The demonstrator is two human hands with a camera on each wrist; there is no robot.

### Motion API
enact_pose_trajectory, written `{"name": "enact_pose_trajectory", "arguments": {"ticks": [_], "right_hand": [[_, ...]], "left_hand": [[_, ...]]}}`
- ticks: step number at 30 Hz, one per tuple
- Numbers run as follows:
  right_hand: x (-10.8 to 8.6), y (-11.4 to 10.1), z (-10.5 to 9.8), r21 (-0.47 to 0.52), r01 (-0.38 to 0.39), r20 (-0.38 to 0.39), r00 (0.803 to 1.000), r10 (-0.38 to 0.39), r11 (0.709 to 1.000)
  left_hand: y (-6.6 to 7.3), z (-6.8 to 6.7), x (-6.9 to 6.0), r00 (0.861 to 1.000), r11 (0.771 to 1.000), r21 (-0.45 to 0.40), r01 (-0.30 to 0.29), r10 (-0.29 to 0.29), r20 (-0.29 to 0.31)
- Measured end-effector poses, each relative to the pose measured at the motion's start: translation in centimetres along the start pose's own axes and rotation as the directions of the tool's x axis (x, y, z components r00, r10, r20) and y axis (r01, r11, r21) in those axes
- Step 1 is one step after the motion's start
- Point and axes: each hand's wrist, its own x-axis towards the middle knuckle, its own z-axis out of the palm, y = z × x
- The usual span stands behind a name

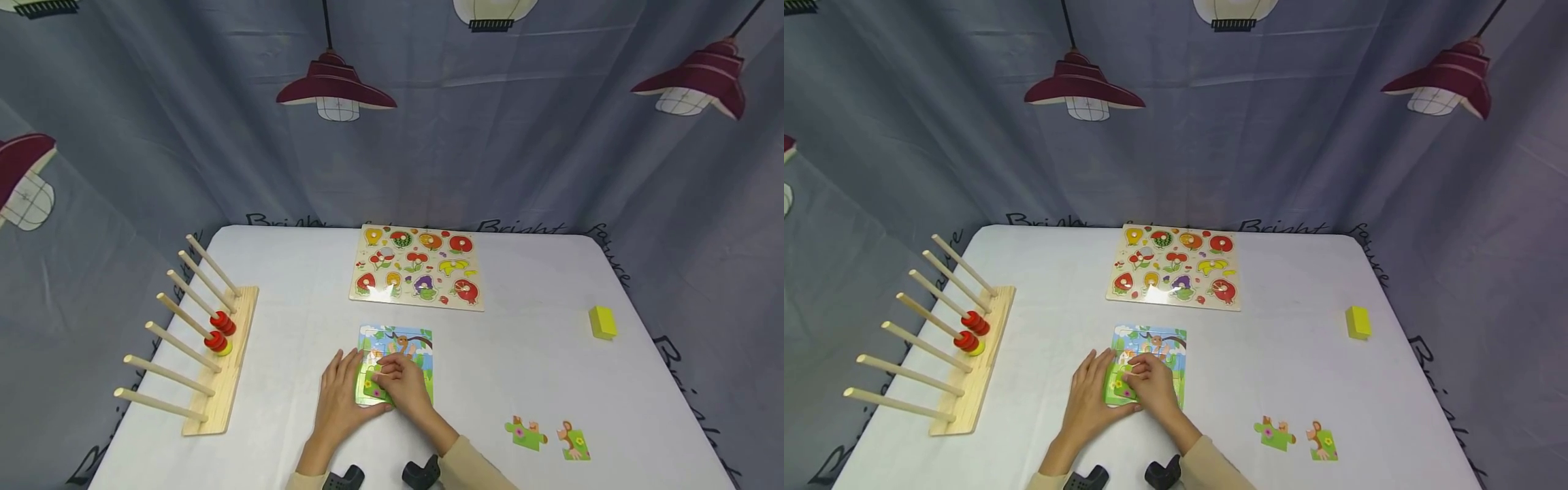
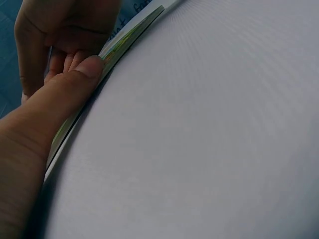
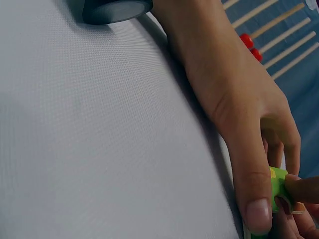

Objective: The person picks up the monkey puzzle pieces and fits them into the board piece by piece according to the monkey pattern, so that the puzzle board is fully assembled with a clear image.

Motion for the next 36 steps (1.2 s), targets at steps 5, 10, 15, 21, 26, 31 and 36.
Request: {"name": "enact_pose_trajectory", "arguments": {"ticks": [5, 10, 15, 21, 26, 31, 36], "right_hand": [[0.1, -0.2, 0.7, -0.057, 0.043, 0.009, 0.999, -0.043, 0.997], [0.0, -0.4, 1.1, -0.226, 0.154, -0.005, 0.987, -0.159, 0.962], [-0.1, -0.5, 1.1, -0.395, 0.177, -0.057, 0.975, -0.217, 0.901], [-0.2, -0.3, 1.2, -0.49, 0.191, -0.059, 0.966, -0.251, 0.851], [-0.1, -0.1, 1.2, -0.513, 0.193, -0.049, 0.966, -0.253, 0.836], [-0.2, 0.0, 1.2, -0.528, 0.219, -0.045, 0.958, -0.284, 0.821], [-0.2, 0.2, 1.2, -0.542, 0.236, -0.046, 0.95, -0.309, 0.807]], "left_hand": [[0.0, 0.0, 0.0, 1.0, 1.0, 0.026, -0.015, 0.015, -0.005], [0.2, -0.2, -0.1, 1.0, 0.999, 0.035, -0.004, 0.004, 0.008], [0.3, -0.3, 0.0, 0.999, 0.999, 0.031, 0.019, -0.02, 0.027], [0.4, -0.4, 0.0, 0.999, 0.999, 0.018, 0.033, -0.033, 0.039], [0.4, -0.3, 0.0, 0.999, 0.999, 0.013, 0.034, -0.034, 0.041], [0.3, -0.2, 0.1, 0.999, 0.999, 0.027, 0.019, -0.02, 0.029], [0.2, -0.2, 0.0, 1.0, 0.999, 0.03, 0.012, -0.012, 0.024]]}}
